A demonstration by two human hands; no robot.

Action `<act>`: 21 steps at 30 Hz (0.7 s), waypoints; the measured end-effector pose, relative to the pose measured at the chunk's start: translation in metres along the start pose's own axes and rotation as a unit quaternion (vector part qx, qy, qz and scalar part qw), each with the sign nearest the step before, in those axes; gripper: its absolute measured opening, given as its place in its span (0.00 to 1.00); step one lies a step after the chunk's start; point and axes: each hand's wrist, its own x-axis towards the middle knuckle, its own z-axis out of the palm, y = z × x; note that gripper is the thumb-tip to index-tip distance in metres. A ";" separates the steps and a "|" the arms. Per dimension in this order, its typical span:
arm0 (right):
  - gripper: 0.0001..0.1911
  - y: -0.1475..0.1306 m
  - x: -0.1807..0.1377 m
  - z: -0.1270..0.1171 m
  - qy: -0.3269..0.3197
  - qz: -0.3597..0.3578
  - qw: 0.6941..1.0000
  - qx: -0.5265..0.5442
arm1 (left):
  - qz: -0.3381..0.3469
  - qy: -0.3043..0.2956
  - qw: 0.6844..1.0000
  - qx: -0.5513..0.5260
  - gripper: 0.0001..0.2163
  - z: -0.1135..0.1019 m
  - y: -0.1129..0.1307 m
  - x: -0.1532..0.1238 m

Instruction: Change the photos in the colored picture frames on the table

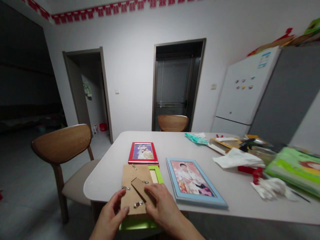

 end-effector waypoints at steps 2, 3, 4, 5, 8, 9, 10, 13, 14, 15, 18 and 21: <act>0.18 0.012 -0.007 -0.005 -0.006 0.012 1.000 -0.026 | 0.031 -0.007 0.993 0.113 0.21 0.008 -0.001 0.000; 0.17 0.017 -0.009 -0.006 -0.010 0.017 0.999 -0.037 | 0.046 -0.009 0.987 0.156 0.21 0.010 -0.002 0.000; 0.17 0.020 -0.010 -0.006 -0.014 0.021 0.999 -0.046 | 0.059 -0.016 0.980 0.187 0.21 0.012 -0.004 -0.001; 0.16 0.022 -0.011 -0.006 -0.015 0.024 0.998 -0.053 | 0.069 -0.029 0.975 0.209 0.22 0.014 -0.007 -0.001; 0.16 0.024 -0.009 0.000 -0.013 0.024 0.997 -0.066 | 0.097 -0.090 0.957 0.259 0.27 0.020 -0.016 -0.001; 0.16 0.022 -0.008 0.002 -0.014 0.020 0.997 -0.070 | 0.104 -0.110 0.949 0.278 0.29 0.021 -0.020 -0.001; 0.16 0.021 -0.007 0.003 -0.017 0.017 0.997 -0.074 | 0.107 -0.124 0.941 0.296 0.31 0.022 -0.023 0.000; 0.15 0.016 -0.005 0.005 -0.023 0.016 0.995 -0.093 | 0.107 -0.135 0.928 0.330 0.33 0.021 -0.029 0.002; 0.15 0.015 -0.004 0.005 -0.027 0.019 0.994 -0.100 | 0.107 -0.131 0.928 0.331 0.32 0.020 -0.029 0.002; 0.14 0.014 -0.004 0.004 -0.033 0.023 0.994 -0.104 | 0.109 -0.128 0.929 0.329 0.32 0.019 -0.029 0.002; 0.14 0.013 -0.002 0.002 -0.049 0.025 0.992 -0.110 | 0.112 -0.119 0.935 0.315 0.27 0.016 -0.023 0.002; 0.14 0.013 0.000 0.004 -0.040 0.022 0.993 -0.108 | 0.107 -0.115 0.938 0.309 0.18 0.014 -0.016 0.001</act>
